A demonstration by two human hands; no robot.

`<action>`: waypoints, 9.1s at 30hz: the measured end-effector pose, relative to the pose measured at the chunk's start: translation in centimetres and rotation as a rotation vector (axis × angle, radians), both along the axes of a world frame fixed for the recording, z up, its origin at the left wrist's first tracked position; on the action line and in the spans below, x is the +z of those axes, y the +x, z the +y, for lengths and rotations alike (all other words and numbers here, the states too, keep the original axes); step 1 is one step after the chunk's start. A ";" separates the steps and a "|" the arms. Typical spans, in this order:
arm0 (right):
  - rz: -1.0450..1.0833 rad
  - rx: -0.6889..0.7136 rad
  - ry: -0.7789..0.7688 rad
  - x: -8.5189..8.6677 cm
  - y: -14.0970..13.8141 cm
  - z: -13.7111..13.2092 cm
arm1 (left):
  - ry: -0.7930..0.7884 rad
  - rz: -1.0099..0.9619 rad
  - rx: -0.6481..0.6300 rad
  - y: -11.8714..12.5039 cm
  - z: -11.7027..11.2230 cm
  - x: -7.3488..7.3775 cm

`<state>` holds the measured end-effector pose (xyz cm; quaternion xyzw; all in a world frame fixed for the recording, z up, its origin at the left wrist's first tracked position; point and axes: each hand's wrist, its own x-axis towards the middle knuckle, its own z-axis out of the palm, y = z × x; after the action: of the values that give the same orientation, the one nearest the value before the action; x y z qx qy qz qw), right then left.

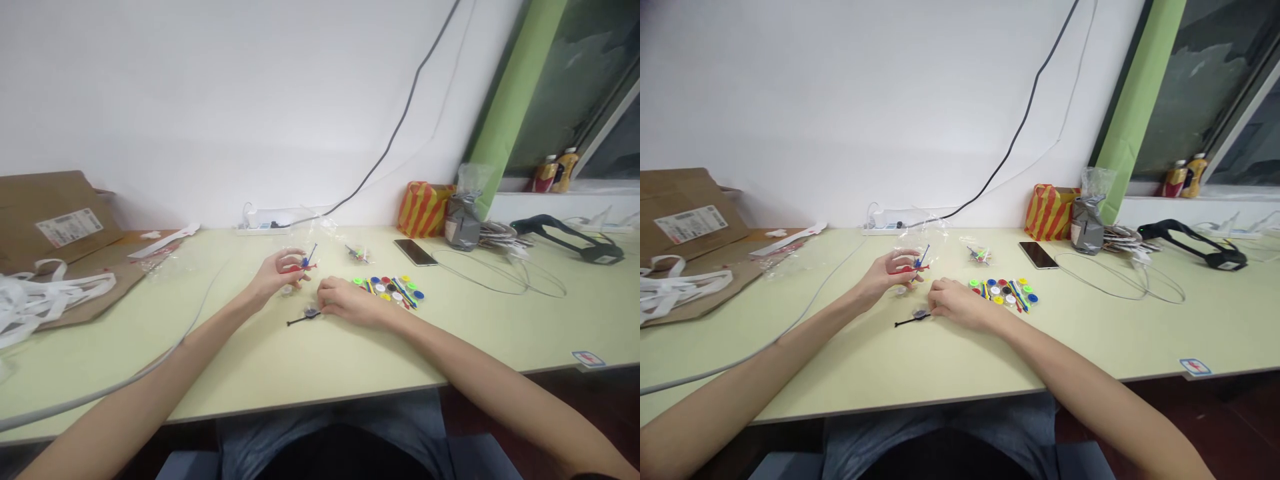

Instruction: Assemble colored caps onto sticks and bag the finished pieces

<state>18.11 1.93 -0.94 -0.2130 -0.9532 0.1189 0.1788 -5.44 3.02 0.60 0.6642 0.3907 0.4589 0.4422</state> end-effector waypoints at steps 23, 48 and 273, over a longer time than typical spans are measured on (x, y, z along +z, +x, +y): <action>0.577 -0.081 0.020 1.9 0.6 -0.7 | -0.042 0.013 -0.057 -0.1 -0.3 0.2; 0.946 -0.495 0.193 2.1 2.9 2.3 | -0.236 0.202 -0.391 0.5 -1.3 0.0; -0.095 0.082 -0.324 11.6 -2.4 8.7 | 0.198 -0.155 0.416 -0.9 2.1 -1.1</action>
<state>15.74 10.66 10.62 -0.2051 -0.9369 0.2679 0.0920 -6.33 5.08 -0.52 0.5726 0.4370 0.6257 0.2995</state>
